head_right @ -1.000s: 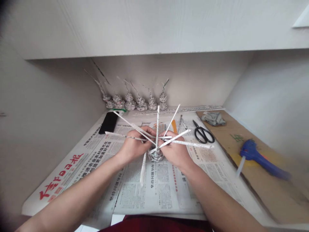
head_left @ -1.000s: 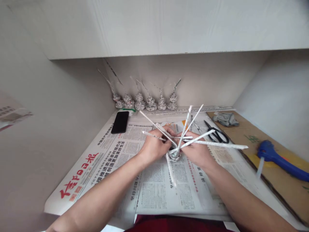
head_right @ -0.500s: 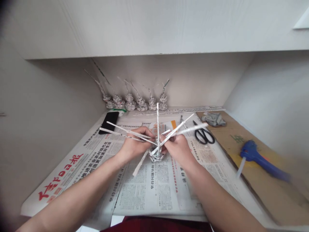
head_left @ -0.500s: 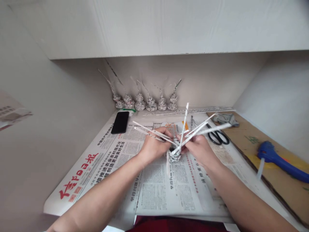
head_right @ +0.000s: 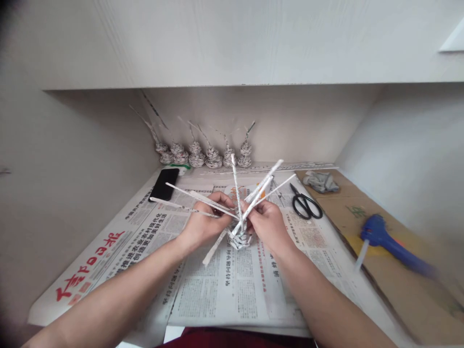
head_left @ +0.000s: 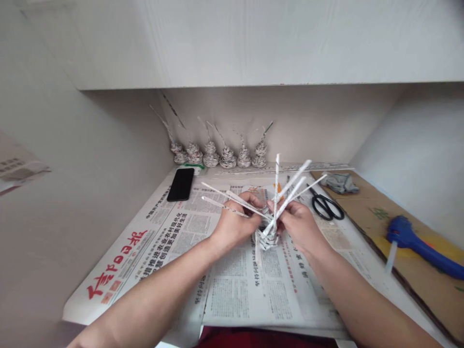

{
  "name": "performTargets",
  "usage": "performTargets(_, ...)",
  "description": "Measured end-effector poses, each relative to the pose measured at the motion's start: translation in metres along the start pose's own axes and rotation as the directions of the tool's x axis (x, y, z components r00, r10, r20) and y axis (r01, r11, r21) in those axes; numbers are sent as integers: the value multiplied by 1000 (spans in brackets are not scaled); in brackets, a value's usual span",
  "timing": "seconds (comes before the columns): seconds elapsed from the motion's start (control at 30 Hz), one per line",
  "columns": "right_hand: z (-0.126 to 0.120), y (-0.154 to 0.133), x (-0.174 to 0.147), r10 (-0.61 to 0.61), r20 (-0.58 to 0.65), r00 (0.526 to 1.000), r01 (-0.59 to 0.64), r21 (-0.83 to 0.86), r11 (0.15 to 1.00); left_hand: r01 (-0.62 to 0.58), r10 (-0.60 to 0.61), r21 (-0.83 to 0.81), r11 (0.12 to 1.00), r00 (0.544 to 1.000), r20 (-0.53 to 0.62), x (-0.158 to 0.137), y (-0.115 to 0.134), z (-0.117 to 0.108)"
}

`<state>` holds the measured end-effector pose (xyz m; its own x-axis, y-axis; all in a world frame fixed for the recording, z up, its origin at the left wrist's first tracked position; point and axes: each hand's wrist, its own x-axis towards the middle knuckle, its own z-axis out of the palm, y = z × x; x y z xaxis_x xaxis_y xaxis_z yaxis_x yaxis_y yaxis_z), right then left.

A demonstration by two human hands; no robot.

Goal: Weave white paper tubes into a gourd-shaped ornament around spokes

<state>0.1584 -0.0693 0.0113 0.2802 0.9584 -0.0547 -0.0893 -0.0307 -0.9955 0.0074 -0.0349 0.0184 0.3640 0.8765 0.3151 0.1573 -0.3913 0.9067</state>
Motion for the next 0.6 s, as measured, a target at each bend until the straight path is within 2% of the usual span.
performTargets(0.1,1,1,-1,-32,-33,999,34,57,998,-25,24,41,999,1000,17,-3,0,1)
performTargets(0.2,0,2,-2,-116,63,991,115,25,993,-10,11,47,999,1000,-19,-1,0,-3)
performTargets(0.3,-3,4,-4,-199,130,971,214,-119,970,1,2,58,998,998,-61,4,1,-7)
performTargets(0.43,-4,7,-6,-315,73,946,319,-366,874,18,-12,91,996,998,-60,6,2,-8)
performTargets(0.6,0,5,-11,-468,50,882,436,-462,773,9,-7,42,999,999,-48,3,-1,-5)
